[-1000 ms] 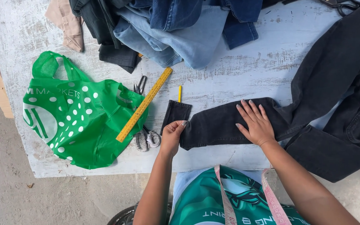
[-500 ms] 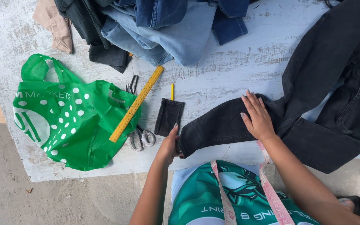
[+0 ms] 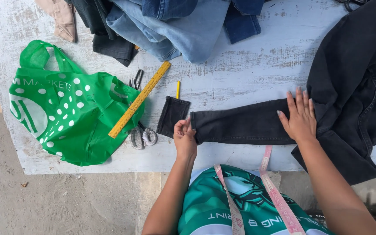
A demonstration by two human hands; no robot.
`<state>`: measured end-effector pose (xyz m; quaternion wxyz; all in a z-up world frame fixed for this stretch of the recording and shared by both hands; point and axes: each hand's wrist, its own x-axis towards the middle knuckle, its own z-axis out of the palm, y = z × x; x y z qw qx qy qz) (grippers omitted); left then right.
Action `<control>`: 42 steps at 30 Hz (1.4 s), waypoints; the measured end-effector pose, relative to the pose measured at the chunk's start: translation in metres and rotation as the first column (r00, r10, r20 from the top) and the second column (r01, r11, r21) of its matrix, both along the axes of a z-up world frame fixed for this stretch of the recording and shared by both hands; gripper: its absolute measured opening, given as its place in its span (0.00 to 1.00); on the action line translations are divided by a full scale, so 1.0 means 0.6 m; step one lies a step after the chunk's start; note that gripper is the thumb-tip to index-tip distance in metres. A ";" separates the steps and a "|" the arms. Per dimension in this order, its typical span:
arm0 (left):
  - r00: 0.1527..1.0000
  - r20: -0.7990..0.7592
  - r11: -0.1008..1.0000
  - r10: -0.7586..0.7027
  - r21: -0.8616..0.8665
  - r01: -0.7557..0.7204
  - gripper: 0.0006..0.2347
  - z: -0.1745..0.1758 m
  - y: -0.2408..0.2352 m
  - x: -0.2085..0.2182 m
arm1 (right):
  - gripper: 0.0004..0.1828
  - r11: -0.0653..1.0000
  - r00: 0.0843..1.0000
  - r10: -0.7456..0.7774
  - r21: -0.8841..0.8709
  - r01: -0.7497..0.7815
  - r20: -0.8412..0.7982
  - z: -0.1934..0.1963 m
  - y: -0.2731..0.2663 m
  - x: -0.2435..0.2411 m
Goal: The person measures and marks a pair of black trousers using a measuring tape, ruler, and chalk, then cuts the fabric with scissors. They repeat this process for a pair of black jeans, measuring, marking, and cutting the legs to shorten them.
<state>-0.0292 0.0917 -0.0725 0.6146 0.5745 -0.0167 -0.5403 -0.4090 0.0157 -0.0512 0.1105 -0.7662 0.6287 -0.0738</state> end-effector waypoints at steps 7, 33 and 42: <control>0.914 0.379 0.985 -0.142 -0.035 0.168 0.09 0.082 -0.079 -0.016 | 0.43 0.997 0.998 0.069 0.032 -0.068 -0.002 0.021 -0.001 -0.029; 0.776 0.326 0.823 -0.540 0.398 0.405 0.13 -0.143 -0.151 -0.007 | 0.05 0.844 0.859 0.351 0.272 -0.463 0.372 -0.038 0.138 0.171; -0.012 0.870 0.835 -0.493 0.477 0.274 0.12 0.036 -0.113 -0.040 | 0.34 0.979 0.957 0.205 -0.061 -0.197 0.207 -0.008 0.078 0.153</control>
